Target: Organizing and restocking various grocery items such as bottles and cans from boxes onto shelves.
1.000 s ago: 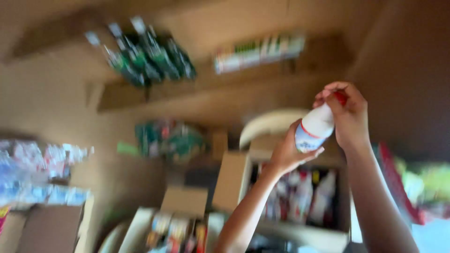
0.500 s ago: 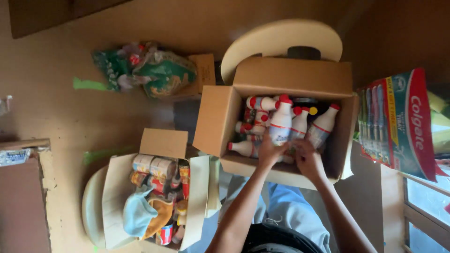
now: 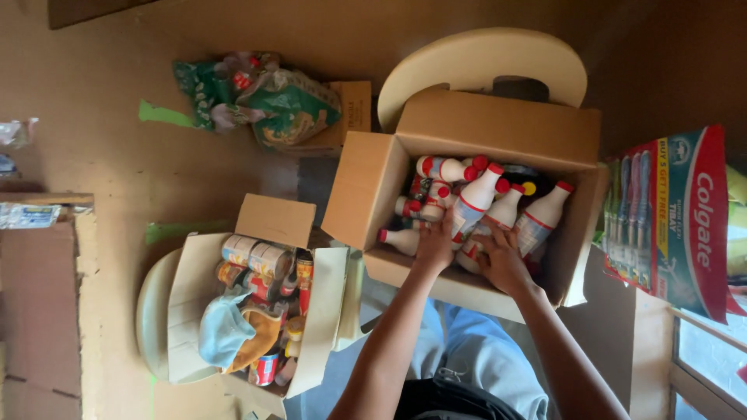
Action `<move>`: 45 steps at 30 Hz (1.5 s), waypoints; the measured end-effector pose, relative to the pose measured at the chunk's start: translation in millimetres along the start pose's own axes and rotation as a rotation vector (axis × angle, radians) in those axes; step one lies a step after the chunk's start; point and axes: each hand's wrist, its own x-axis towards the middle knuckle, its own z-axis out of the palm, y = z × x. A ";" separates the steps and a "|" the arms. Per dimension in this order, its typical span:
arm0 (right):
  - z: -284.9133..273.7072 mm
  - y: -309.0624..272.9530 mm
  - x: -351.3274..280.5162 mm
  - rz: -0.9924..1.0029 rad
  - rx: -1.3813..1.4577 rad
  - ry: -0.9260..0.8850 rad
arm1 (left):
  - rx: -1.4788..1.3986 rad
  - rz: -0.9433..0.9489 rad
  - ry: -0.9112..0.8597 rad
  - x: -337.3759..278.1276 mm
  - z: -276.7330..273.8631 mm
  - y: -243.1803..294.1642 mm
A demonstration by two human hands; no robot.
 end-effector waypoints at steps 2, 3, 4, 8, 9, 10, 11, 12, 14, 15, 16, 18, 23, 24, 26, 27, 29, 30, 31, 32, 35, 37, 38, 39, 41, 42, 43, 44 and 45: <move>-5.7 -4.7 5.0 -0.034 -0.045 0.014 | -0.011 0.015 0.020 9.8 19.9 -10.8; -7.6 -8.6 5.0 -0.058 -0.089 0.025 | -0.023 0.033 0.030 12.0 30.1 -17.0; -6.4 -10.4 4.2 -0.061 -0.087 0.026 | -0.020 0.032 0.032 12.2 35.1 -21.7; -5.1 -5.9 6.1 -0.019 -0.093 0.013 | -0.065 -0.057 -0.074 9.7 -0.5 -8.5; -3.0 -4.8 2.0 -0.056 -0.121 0.032 | -0.113 -0.134 -0.155 -2.3 -20.5 0.4; -2.2 -3.7 -1.3 -0.056 -0.122 0.027 | -0.117 -0.137 -0.157 -12.8 -35.2 1.6; -2.1 -1.7 2.5 -0.004 -0.077 -0.019 | -0.031 -0.131 -0.165 -16.3 -53.2 1.3; -1.5 -0.2 6.5 0.048 -0.031 -0.066 | 0.055 -0.125 -0.172 -20.1 -71.3 0.3; -1.2 4.3 9.5 0.003 -0.065 -0.030 | 0.216 -0.160 -0.171 3.9 -34.4 -49.3; 2.0 5.2 5.8 -0.032 -0.092 0.001 | 0.381 -0.193 -0.186 8.5 -12.3 -75.7; 3.8 8.1 6.6 -0.039 -0.090 -0.012 | 0.375 -0.206 -0.189 3.4 -40.9 -69.7; 6.9 13.5 8.7 -0.059 -0.134 0.000 | 0.423 -0.014 -0.542 -3.6 -100.4 -57.6; 11.4 33.6 9.9 -0.096 -0.050 -0.002 | 0.621 0.248 -0.308 90.5 -76.1 -63.3; 16.4 40.7 6.3 -0.109 0.018 -0.007 | 0.714 0.375 -0.213 103.0 -65.9 -65.2; 15.3 32.4 -1.4 -0.122 0.010 0.009 | 0.714 0.363 -0.226 63.5 -77.3 -70.6; 13.5 29.3 3.1 -0.139 -0.008 0.062 | 0.735 0.370 -0.212 61.1 -90.5 -55.1; 15.6 31.1 7.3 -0.099 0.000 0.082 | 0.773 0.382 -0.175 59.9 -104.2 -54.9; 15.7 33.6 11.5 -0.067 0.005 0.099 | 0.791 0.386 -0.152 61.4 -111.2 -52.5; 11.1 29.4 9.0 -0.057 0.006 0.095 | 0.802 0.394 -0.141 55.6 -109.7 -54.3; 6.9 25.4 7.1 -0.031 0.033 0.081 | 0.814 0.401 -0.130 50.1 -107.9 -56.0; 1.3 21.6 7.8 -0.004 0.085 0.082 | 0.851 0.434 -0.087 36.0 -111.9 -65.0; 0.3 24.0 6.1 0.008 0.106 0.100 | 0.874 0.471 -0.058 30.7 -120.0 -63.2; 0.0 27.1 4.5 0.041 0.131 0.066 | 0.883 0.492 -0.044 29.8 -124.9 -57.8; 0.4 29.0 7.1 0.062 0.159 0.028 | 0.893 0.501 -0.028 27.6 -132.3 -55.3; 5.8 35.7 6.4 0.078 0.244 0.078 | 0.916 0.521 0.004 52.9 -143.8 -31.7; 9.7 38.1 6.4 0.084 0.329 0.130 | 0.930 0.533 0.021 64.0 -150.2 -20.3; 9.3 38.6 5.4 0.090 0.328 0.131 | 0.942 0.539 0.040 74.1 -155.0 -14.8; 9.1 38.6 4.3 0.074 0.397 0.137 | 0.953 0.546 0.058 83.4 -159.8 -9.0; 6.0 40.4 6.8 0.051 0.464 0.139 | 0.963 0.545 0.082 94.4 -165.8 -2.0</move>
